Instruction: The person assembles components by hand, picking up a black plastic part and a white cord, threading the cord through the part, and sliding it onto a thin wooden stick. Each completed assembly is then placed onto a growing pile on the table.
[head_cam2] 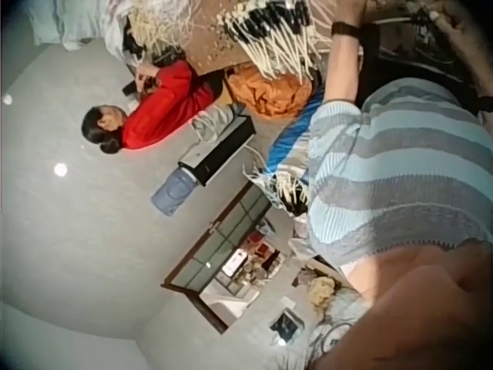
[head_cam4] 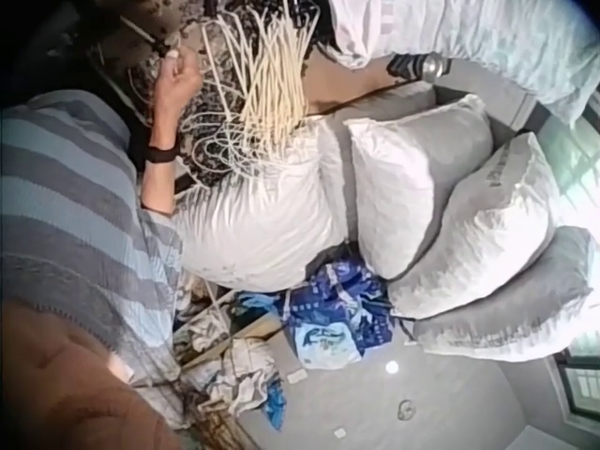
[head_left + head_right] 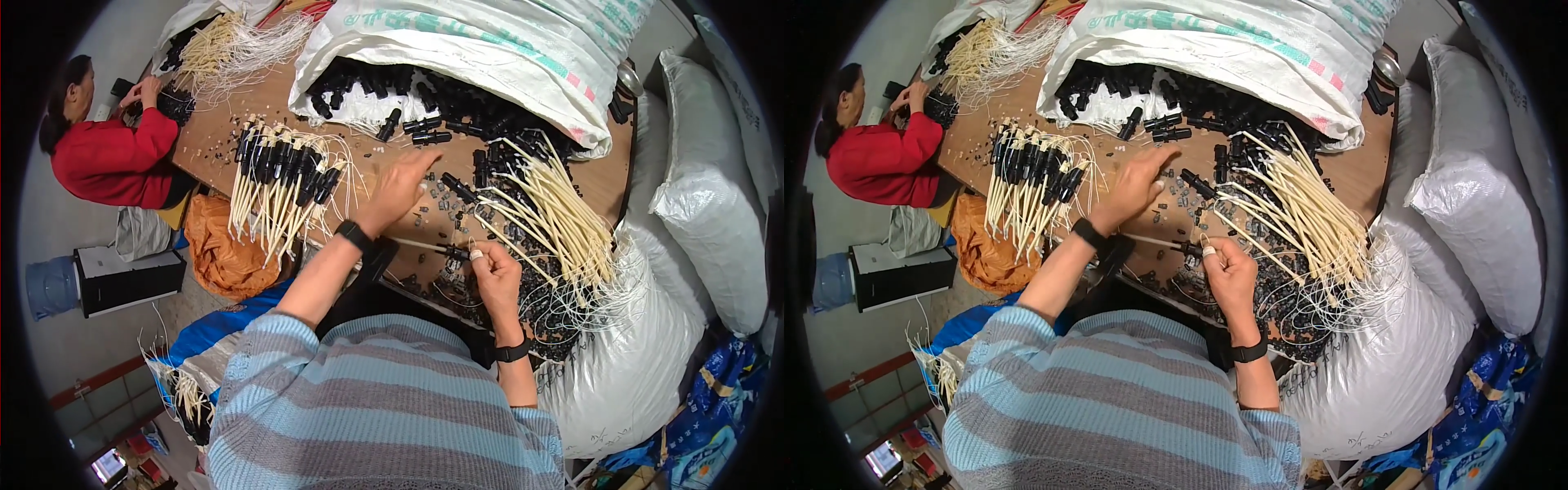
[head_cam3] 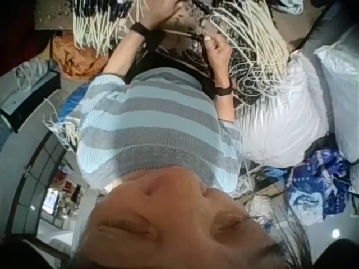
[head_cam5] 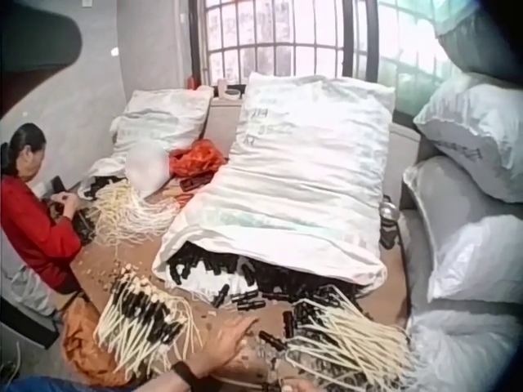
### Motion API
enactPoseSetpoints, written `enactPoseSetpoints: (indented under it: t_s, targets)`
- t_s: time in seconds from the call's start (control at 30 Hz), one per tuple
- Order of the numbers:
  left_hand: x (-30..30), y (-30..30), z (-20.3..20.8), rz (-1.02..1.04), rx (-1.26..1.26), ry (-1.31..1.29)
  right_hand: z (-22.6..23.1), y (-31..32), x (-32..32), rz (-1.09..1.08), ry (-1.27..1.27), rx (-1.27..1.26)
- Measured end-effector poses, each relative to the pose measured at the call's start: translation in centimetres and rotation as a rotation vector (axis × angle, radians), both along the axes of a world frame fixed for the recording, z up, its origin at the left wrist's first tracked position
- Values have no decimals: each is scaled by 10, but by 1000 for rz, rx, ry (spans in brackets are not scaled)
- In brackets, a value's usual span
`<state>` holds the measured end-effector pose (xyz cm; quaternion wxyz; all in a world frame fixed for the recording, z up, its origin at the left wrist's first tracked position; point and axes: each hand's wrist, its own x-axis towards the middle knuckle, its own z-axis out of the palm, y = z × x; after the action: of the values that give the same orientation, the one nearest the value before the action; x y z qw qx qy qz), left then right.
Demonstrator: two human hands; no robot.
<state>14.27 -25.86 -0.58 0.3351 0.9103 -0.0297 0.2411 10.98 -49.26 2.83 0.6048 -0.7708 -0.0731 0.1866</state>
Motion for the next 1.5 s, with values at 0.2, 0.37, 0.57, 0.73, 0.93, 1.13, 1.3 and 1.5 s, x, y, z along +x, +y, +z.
enactPoseSetpoints:
  t_s: [0.2,0.37,0.57,0.73,0.93,1.13,1.3,1.5]
  targets:
    - [-4,17,-8,-9,-178,381,-13,-8,4,-139,77,32]
    - [-42,-44,41,-192,-716,486,-14,3,7,-176,143,-6]
    - [-54,-70,26,-207,-500,138,-2,15,0,-106,265,338]
    - [-59,-77,35,-54,-511,220,-7,13,-4,-121,267,340]
    - [-60,-72,26,-60,-605,378,-17,6,-9,-80,15,12]
    - [-59,-69,46,-302,-324,2,7,-5,-1,-150,485,778]
    - [-59,-56,27,-346,-251,243,15,-12,2,-41,185,430]
    - [-66,-56,33,-209,-41,253,14,-13,-2,190,-373,-323]
